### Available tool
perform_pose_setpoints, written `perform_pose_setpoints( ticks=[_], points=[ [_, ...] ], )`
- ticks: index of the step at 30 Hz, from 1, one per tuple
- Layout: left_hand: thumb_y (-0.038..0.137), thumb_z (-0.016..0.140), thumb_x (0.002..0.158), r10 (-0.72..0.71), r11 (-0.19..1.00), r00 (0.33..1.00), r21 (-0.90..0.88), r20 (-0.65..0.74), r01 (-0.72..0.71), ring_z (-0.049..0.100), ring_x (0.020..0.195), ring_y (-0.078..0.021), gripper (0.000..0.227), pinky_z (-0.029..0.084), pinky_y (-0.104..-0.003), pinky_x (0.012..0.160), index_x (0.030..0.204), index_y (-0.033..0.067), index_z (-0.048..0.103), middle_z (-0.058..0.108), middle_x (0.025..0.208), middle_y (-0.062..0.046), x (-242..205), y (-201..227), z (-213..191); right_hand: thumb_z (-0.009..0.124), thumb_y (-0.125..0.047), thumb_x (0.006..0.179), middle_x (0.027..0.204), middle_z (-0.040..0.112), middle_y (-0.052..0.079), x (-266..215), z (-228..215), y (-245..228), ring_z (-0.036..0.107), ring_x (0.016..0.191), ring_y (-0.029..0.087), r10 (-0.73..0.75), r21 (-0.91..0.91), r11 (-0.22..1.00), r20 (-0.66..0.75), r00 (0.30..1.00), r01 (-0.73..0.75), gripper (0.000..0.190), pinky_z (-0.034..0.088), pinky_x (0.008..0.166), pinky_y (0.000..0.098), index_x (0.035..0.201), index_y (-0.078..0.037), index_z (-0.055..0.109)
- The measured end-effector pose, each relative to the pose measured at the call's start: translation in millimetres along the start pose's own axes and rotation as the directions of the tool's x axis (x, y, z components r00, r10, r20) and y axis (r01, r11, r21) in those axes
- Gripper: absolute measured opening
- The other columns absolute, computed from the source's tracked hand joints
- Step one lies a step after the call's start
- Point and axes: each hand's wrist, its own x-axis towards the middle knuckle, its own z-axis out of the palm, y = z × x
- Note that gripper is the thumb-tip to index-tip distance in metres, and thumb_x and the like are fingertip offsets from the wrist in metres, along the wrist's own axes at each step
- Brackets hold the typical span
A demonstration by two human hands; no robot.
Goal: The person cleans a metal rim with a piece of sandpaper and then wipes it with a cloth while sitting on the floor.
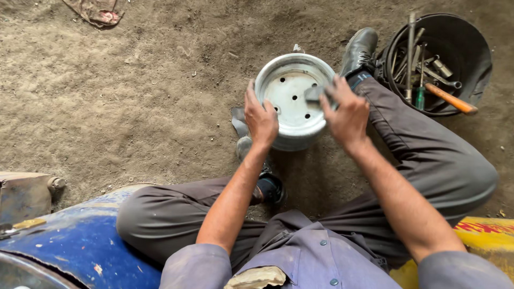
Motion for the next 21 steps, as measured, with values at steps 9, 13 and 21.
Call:
perform_pose_setpoints(
  ticks=[9, 13, 21],
  points=[
    [0.003, 0.052, 0.088, 0.039, 0.994, 0.999, 0.102, -0.033, -0.035, 0.06, 0.126, -0.0437, 0.062, 0.048, -0.05, 0.106, 0.149, -0.0012, 0.042, 0.056, 0.143, -0.025, -2, 12, -6, 0.083, -0.016, 0.087, 0.106, 0.075, 0.02, 108, 60, 22, 0.075, 0.093, 0.035, -0.02, 0.138, 0.99, 0.348, 0.937, -0.03, 0.042, 0.058, 0.086, 0.0435, 0.128, -0.015, 0.076],
    [0.005, 0.051, 0.089, 0.03, 0.994, 0.999, 0.104, -0.033, -0.027, 0.058, 0.125, -0.0458, 0.06, 0.047, -0.051, 0.104, 0.148, -0.0002, 0.043, 0.055, 0.142, -0.026, 0, 23, -11, 0.083, -0.014, 0.08, 0.118, 0.075, 0.012, 123, 79, -4, 0.072, 0.106, 0.031, -0.228, 0.24, 0.96, 0.366, 0.902, 0.145, 0.044, 0.055, 0.092, 0.0401, 0.124, -0.015, 0.076],
    [0.007, 0.048, 0.091, 0.029, 0.997, 0.999, 0.075, -0.021, -0.028, 0.058, 0.127, -0.0461, 0.058, 0.047, -0.051, 0.104, 0.149, -0.0008, 0.042, 0.054, 0.144, -0.026, 1, 21, -8, 0.078, -0.006, 0.067, 0.147, 0.062, 0.015, 120, 93, -23, 0.053, 0.138, 0.031, -0.639, 0.295, 0.769, 0.381, 0.668, 0.567, 0.07, 0.039, 0.117, 0.0477, 0.136, -0.005, 0.068]
  ],
)
